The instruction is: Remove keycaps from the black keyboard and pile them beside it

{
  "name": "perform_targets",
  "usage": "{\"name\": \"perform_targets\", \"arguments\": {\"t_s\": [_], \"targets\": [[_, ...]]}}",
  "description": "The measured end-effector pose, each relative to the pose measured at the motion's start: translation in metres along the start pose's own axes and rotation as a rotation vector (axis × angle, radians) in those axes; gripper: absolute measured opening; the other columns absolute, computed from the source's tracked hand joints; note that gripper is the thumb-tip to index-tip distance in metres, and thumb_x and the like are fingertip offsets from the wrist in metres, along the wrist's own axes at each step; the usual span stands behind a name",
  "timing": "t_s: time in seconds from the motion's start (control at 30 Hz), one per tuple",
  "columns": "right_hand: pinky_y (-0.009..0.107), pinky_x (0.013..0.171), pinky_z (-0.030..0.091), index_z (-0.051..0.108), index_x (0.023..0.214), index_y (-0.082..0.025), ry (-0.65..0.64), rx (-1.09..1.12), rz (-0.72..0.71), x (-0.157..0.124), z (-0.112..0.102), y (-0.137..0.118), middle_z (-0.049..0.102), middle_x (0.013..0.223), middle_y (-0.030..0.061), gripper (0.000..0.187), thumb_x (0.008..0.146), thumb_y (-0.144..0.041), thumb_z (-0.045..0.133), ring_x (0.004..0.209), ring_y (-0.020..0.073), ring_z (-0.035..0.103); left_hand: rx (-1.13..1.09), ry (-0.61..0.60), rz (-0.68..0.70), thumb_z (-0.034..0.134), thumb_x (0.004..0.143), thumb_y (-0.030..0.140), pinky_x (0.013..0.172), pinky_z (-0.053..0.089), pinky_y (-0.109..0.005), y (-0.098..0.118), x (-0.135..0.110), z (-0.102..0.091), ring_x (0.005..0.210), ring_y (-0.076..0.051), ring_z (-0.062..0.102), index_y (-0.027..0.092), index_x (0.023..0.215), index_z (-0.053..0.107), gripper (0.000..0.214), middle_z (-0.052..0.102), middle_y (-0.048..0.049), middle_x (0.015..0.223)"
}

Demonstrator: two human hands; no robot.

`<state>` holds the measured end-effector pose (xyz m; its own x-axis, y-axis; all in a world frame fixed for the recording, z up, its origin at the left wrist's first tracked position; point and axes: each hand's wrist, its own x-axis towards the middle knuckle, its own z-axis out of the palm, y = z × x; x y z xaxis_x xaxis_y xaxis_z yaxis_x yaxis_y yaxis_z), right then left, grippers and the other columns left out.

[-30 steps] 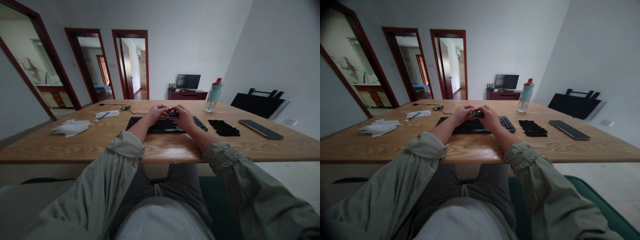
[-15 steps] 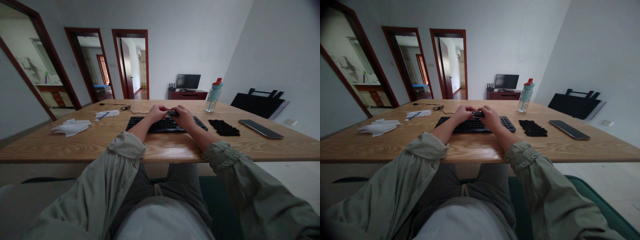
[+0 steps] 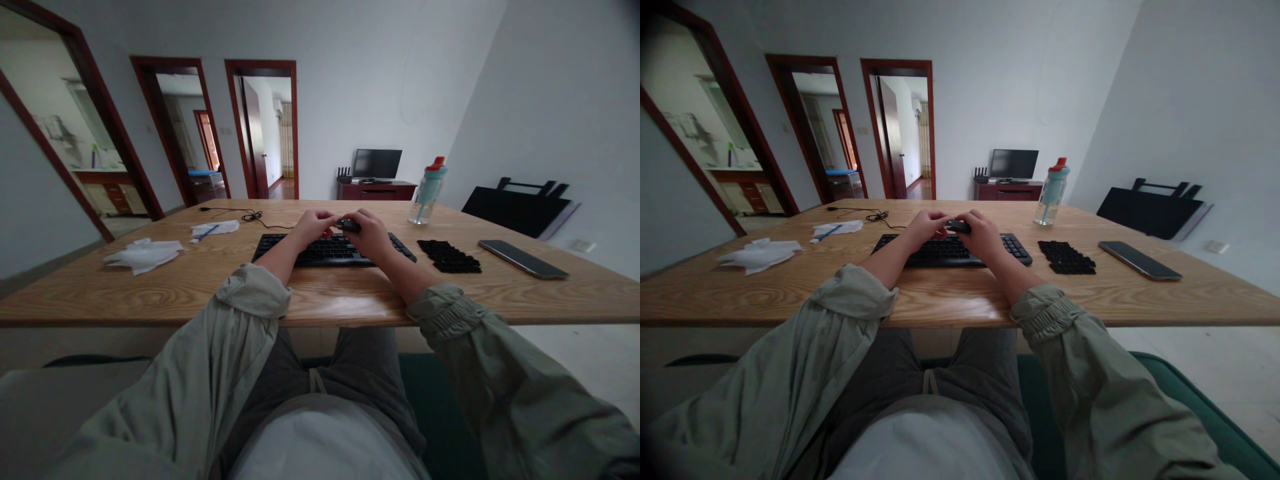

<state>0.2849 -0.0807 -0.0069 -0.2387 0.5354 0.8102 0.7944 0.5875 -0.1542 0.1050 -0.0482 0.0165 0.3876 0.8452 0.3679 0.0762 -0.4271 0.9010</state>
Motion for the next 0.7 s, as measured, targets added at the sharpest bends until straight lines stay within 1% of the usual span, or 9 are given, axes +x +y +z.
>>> {"name": "perform_targets", "arguments": {"t_s": [0.17,0.27,0.4,0.47,0.53,0.63,0.7], "targets": [[0.033,0.076,0.046,0.067,0.098,-0.021,-0.007,0.025,-0.004,-0.001,0.003,0.0,0.064,0.095,0.0074,0.021,0.078,-0.027,0.062,0.086,0.0223,0.06,-0.044,0.009,0.007,0.073,0.073,0.03,0.058,0.048,-0.021,0.0,0.0,0.0,0.058,-0.007,0.057,0.013,0.093,0.072,0.026,0.068,-0.0023,0.074],[0.033,0.076,0.046,0.067,0.098,-0.02,0.003,0.027,0.003,-0.001,0.002,-0.001,0.065,0.095,0.0075,0.023,0.077,-0.028,0.063,0.087,0.0226,0.06,-0.046,-0.012,0.015,0.073,0.072,0.027,0.059,0.048,-0.021,-0.002,0.001,-0.001,0.057,-0.007,0.056,0.013,0.093,0.072,0.026,0.067,-0.0015,0.071],[0.032,0.073,0.045,0.067,0.096,-0.019,-0.007,0.026,0.013,0.002,-0.005,-0.005,0.066,0.092,0.0075,0.022,0.076,-0.029,0.063,0.083,0.022,0.06,-0.072,-0.068,0.03,0.075,0.07,0.03,0.058,0.047,-0.021,-0.003,0.001,-0.004,0.057,-0.007,0.056,0.012,0.096,0.072,0.032,0.064,0.0005,0.064],[0.031,0.069,0.043,0.068,0.094,-0.019,-0.071,0.015,-0.002,0.006,-0.014,-0.007,0.066,0.089,0.0068,0.021,0.076,-0.03,0.063,0.08,0.0207,0.06,-0.072,-0.094,0.044,0.077,0.069,0.032,0.058,0.046,-0.021,-0.002,0.001,-0.005,0.056,-0.007,0.055,0.012,0.094,0.072,0.032,0.063,0.0009,0.063],[0.029,0.063,0.04,0.068,0.089,-0.019,-0.183,-0.017,-0.019,0.011,-0.026,-0.007,0.067,0.082,0.005,0.018,0.075,-0.03,0.063,0.073,0.0183,0.059,-0.035,-0.135,0.05,0.077,0.069,0.033,0.057,0.045,-0.021,-0.001,0.0,-0.004,0.056,-0.007,0.054,0.012,0.089,0.072,0.029,0.063,0.0006,0.063],[0.027,0.054,0.032,0.067,0.077,-0.019,-0.351,-0.113,-0.004,0.024,-0.05,-0.006,0.062,0.065,0.0013,0.014,0.074,-0.032,0.065,0.057,0.0133,0.051,0.056,-0.202,0.054,0.073,0.073,0.035,0.056,0.044,-0.02,-0.001,0.001,-0.001,0.058,-0.007,0.055,0.012,0.082,0.072,0.025,0.066,-0.0018,0.069],[0.027,0.052,0.028,0.068,0.072,-0.018,-0.456,-0.18,0.042,0.033,-0.067,0.002,0.058,0.056,-0.0006,0.014,0.073,-0.032,0.067,0.05,0.0104,0.044,0.11,-0.202,0.067,0.07,0.076,0.036,0.056,0.045,-0.021,-0.003,0.002,0.001,0.059,-0.008,0.056,0.012,0.083,0.072,0.025,0.068,-0.0033,0.074]]}}
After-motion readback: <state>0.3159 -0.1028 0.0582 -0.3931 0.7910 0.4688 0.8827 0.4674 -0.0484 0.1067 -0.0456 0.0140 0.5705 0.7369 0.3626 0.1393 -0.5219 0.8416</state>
